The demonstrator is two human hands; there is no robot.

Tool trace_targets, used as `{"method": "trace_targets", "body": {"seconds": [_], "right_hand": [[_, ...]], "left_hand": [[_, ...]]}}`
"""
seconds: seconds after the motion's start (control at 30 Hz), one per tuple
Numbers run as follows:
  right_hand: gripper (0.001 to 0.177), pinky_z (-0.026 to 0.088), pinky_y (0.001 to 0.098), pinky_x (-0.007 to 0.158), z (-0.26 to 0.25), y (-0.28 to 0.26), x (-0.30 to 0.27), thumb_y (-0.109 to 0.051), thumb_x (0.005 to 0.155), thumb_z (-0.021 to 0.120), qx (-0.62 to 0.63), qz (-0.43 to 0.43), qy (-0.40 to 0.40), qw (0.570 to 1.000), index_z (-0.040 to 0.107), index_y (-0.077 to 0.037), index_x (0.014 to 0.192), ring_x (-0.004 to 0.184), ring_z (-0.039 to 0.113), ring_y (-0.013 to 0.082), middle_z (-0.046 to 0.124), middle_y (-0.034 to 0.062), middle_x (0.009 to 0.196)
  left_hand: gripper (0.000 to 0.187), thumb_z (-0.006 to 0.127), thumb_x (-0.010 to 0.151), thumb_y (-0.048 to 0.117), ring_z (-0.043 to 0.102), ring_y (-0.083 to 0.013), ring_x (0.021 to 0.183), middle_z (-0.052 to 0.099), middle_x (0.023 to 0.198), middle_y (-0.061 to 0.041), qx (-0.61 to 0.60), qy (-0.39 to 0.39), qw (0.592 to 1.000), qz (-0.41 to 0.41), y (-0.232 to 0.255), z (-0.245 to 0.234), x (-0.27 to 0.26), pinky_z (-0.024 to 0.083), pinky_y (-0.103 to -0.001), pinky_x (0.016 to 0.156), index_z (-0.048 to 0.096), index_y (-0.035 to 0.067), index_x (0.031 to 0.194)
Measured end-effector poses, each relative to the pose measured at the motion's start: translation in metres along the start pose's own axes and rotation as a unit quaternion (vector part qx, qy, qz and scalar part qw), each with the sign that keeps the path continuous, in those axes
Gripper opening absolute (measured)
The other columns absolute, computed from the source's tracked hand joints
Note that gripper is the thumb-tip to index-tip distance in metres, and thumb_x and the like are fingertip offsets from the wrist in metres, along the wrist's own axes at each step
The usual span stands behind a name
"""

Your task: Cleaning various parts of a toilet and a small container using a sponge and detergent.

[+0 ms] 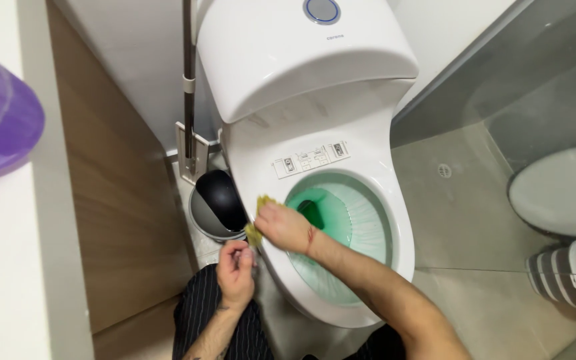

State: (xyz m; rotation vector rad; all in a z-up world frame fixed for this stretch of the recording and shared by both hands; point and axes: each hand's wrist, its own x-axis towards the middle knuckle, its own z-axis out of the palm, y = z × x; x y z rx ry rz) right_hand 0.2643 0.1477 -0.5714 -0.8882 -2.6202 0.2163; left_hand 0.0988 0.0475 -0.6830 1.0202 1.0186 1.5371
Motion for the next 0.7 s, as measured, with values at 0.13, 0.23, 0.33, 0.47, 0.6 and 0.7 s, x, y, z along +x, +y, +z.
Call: {"method": "trace_targets", "body": {"seconds": [0.13,0.23,0.33,0.47,0.6,0.7], "right_hand": [[0.01,0.054,0.0444,0.079,-0.002,-0.013,-0.03,-0.015,0.088,0.065,0.047,0.058,-0.1,0.992,0.062,-0.006,0.089,0.091,0.064,0.0338,0.064,0.0141,0.092],[0.014,0.057,0.0394,0.081,-0.011,0.002,-0.042,-0.019,0.095,0.066,0.286,0.266,-0.12,0.913,0.067,-0.006,0.102,0.093,0.069,0.0277,0.071,0.0131,0.1],[0.026,0.06,0.0341,0.087,-0.03,0.009,-0.042,-0.018,0.101,0.062,0.623,0.397,0.005,0.674,0.063,-0.002,0.121,0.101,0.07,0.0204,0.072,0.0115,0.113],[0.036,0.059,0.0346,0.091,-0.065,0.007,-0.029,-0.016,0.099,0.063,0.764,0.38,0.03,0.521,0.056,0.0,0.131,0.106,0.07,0.0186,0.069,0.0104,0.12],[0.056,0.056,0.0303,0.089,-0.089,0.007,-0.033,-0.006,0.083,0.072,0.711,0.35,-0.058,0.607,0.051,-0.01,0.136,0.106,0.069,0.014,0.069,0.0054,0.119],[0.055,0.055,0.0267,0.087,-0.071,0.024,-0.056,-0.002,0.082,0.078,0.642,0.341,-0.085,0.681,0.054,-0.004,0.131,0.1,0.067,0.0118,0.07,0.0056,0.111]], "left_hand": [[0.014,0.058,0.104,0.006,0.055,-0.009,0.076,0.059,0.09,-0.003,-0.053,0.024,0.998,0.014,-0.004,-0.012,0.012,0.048,-0.023,0.07,0.055,0.003,0.117],[0.016,0.057,0.107,0.009,0.057,-0.0112,0.082,0.059,0.094,-0.005,-0.057,0.046,0.997,-0.009,0.01,-0.006,0.032,0.049,-0.025,0.076,0.054,0.003,0.12],[0.022,0.054,0.105,0.019,0.064,-0.0135,0.091,0.064,0.104,-0.006,-0.091,0.009,0.984,-0.152,0.046,0.014,0.059,0.053,-0.027,0.082,0.056,0.005,0.122],[0.038,0.051,0.097,0.034,0.07,-0.0173,0.099,0.069,0.113,-0.009,-0.272,-0.124,0.876,-0.379,0.08,0.039,0.087,0.057,-0.03,0.083,0.059,0.003,0.119],[0.018,0.063,0.101,0.02,0.066,-0.0158,0.091,0.068,0.106,-0.008,-0.233,-0.186,0.901,-0.315,0.047,0.032,0.099,0.056,-0.03,0.073,0.06,0.005,0.113],[0.015,0.067,0.104,0.016,0.061,-0.0146,0.082,0.067,0.097,-0.008,-0.139,-0.158,0.947,-0.244,0.03,0.032,0.098,0.051,-0.028,0.068,0.06,0.003,0.107]]}}
